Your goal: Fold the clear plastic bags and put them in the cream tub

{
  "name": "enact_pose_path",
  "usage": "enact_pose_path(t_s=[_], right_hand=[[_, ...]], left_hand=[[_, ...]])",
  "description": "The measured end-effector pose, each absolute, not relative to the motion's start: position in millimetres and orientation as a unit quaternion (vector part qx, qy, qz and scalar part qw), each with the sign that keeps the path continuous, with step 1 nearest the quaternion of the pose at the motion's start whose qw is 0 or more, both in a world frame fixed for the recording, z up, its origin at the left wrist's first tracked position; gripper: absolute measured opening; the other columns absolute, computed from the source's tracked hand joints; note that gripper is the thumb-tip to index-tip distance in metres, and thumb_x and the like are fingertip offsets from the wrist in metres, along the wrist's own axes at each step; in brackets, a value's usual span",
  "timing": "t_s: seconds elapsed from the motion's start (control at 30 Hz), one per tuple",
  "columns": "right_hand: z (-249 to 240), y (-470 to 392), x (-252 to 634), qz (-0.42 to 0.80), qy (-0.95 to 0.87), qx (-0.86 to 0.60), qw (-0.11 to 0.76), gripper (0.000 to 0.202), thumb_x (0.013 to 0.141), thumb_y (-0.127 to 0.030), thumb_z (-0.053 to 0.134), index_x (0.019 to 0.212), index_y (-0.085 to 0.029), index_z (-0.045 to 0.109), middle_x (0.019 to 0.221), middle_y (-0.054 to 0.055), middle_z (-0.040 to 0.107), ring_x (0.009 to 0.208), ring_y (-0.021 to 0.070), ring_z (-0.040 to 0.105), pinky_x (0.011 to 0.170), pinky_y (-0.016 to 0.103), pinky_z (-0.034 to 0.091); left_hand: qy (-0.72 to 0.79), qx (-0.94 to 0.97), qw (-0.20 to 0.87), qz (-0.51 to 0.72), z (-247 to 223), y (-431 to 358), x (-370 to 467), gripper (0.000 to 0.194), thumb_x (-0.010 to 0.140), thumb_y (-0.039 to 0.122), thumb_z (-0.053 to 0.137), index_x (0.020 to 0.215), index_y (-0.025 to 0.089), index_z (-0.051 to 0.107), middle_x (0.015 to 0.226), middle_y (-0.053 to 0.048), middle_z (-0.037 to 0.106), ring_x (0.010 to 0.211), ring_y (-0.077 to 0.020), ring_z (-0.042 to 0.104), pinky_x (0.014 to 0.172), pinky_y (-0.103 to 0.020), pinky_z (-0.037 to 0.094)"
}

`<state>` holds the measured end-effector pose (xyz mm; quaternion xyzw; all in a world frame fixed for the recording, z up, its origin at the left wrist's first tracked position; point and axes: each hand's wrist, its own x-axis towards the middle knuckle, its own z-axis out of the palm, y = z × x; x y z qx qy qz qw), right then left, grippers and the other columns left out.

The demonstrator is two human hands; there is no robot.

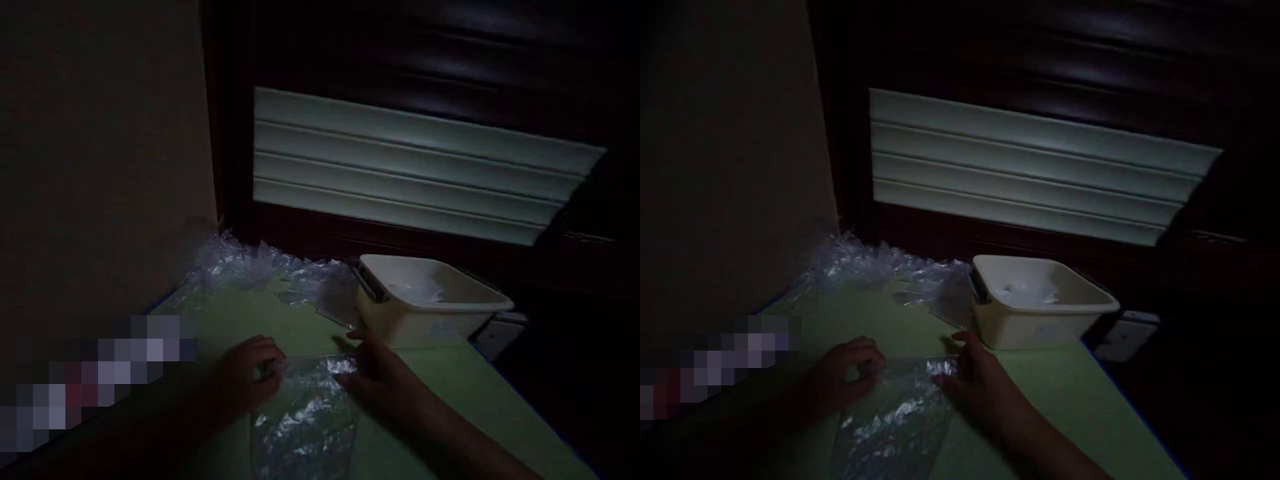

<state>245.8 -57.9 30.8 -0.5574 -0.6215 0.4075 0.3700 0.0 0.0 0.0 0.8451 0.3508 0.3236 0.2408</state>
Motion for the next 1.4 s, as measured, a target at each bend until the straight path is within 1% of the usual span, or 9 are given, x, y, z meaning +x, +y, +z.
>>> enact_pose_path(t_s=[0.13, 0.3, 0.43, 0.53, 0.6, 0.7, 0.83, 1.07, 1.4], right_hand=[[27, -57, 248, 0.447, -0.624, -0.528, 0.363, 0.054, 0.065, -0.023, 0.070, 0.112, -0.020, 0.043, 0.086, 0.002, 0.059, 0.075, 0.0166, 0.055, 0.066, 0.029, 0.045], [31, -58, 247, 0.405, -0.660, -0.540, 0.330, 0.052, 0.067, -0.005, 0.060, 0.116, -0.019, 0.046, 0.088, 0.002, 0.063, 0.072, 0.0151, 0.058, 0.064, 0.027, 0.047], [35, -58, 246, 0.363, -0.687, -0.543, 0.318, 0.050, 0.067, 0.001, 0.054, 0.113, -0.017, 0.052, 0.104, 0.008, 0.064, 0.079, 0.0165, 0.062, 0.069, 0.029, 0.049], [34, -56, 248, 0.356, -0.684, -0.542, 0.335, 0.043, 0.067, 0.000, 0.053, 0.106, -0.016, 0.056, 0.112, 0.010, 0.063, 0.089, 0.0189, 0.062, 0.076, 0.031, 0.049], [32, -54, 250, 0.361, -0.679, -0.546, 0.332, 0.034, 0.067, -0.002, 0.054, 0.098, -0.015, 0.058, 0.103, 0.010, 0.066, 0.087, 0.0196, 0.063, 0.075, 0.031, 0.049], [28, -52, 253, 0.341, -0.681, -0.568, 0.311, 0.017, 0.068, -0.007, 0.054, 0.082, -0.015, 0.060, 0.078, 0.005, 0.065, 0.070, 0.0175, 0.061, 0.062, 0.027, 0.046], [22, -50, 258, 0.311, -0.687, -0.572, 0.321, 0.006, 0.066, -0.011, 0.055, 0.068, -0.016, 0.056, 0.066, 0.001, 0.058, 0.061, 0.0149, 0.054, 0.055, 0.025, 0.040], [24, -51, 256, 0.383, -0.670, -0.536, 0.342, 0.012, 0.058, -0.009, 0.054, 0.067, -0.017, 0.053, 0.063, -0.001, 0.054, 0.056, 0.0119, 0.048, 0.049, 0.022, 0.034], [30, -58, 253, 0.310, -0.727, -0.513, 0.334, 0.022, 0.056, 0.000, 0.048, 0.065, -0.017, 0.058, 0.066, 0.000, 0.060, 0.062, 0.0142, 0.055, 0.053, 0.023, 0.038]], left_hand=[[0.355, 0.845, 0.252, 0.310, 6, 2, 1, 0.012, 0.072, 0.024, 0.045, 0.067, 0.018, 0.054, 0.068, 0.000, 0.051, 0.065, -0.0161, 0.051, 0.062, -0.026, 0.037], [0.374, 0.838, 0.273, 0.288, 16, -2, -1, 0.007, 0.073, 0.023, 0.050, 0.072, 0.018, 0.055, 0.072, 0.001, 0.055, 0.069, -0.0160, 0.055, 0.064, -0.025, 0.040], [0.360, 0.845, 0.287, 0.271, 13, -1, -5, 0.017, 0.067, 0.021, 0.056, 0.083, 0.018, 0.060, 0.078, 0.000, 0.059, 0.073, -0.0164, 0.057, 0.068, -0.025, 0.041], [0.325, 0.860, 0.283, 0.273, 6, 4, -6, 0.012, 0.067, 0.020, 0.054, 0.076, 0.017, 0.060, 0.071, 0.001, 0.056, 0.066, -0.0148, 0.054, 0.062, -0.024, 0.039], [0.315, 0.865, 0.276, 0.277, 3, 7, -7, 0.008, 0.067, 0.019, 0.052, 0.072, 0.017, 0.058, 0.067, 0.002, 0.054, 0.062, -0.0137, 0.051, 0.059, -0.023, 0.036], [0.289, 0.872, 0.274, 0.284, 2, 9, -8, 0.007, 0.067, 0.016, 0.051, 0.071, 0.017, 0.057, 0.066, 0.002, 0.052, 0.060, -0.0126, 0.049, 0.058, -0.023, 0.035], [0.236, 0.881, 0.294, 0.287, 4, 11, -9, 0.009, 0.071, 0.014, 0.051, 0.073, 0.018, 0.059, 0.068, 0.001, 0.055, 0.062, -0.0119, 0.052, 0.059, -0.021, 0.038], [0.208, 0.885, 0.307, 0.282, 12, 11, -8, 0.013, 0.074, 0.008, 0.051, 0.066, 0.017, 0.055, 0.067, 0.000, 0.055, 0.062, -0.0112, 0.054, 0.058, -0.019, 0.039], [0.200, 0.887, 0.310, 0.278, 15, 15, -10, 0.012, 0.079, 0.011, 0.051, 0.069, 0.016, 0.057, 0.070, -0.002, 0.058, 0.064, -0.0125, 0.055, 0.061, -0.021, 0.042]])
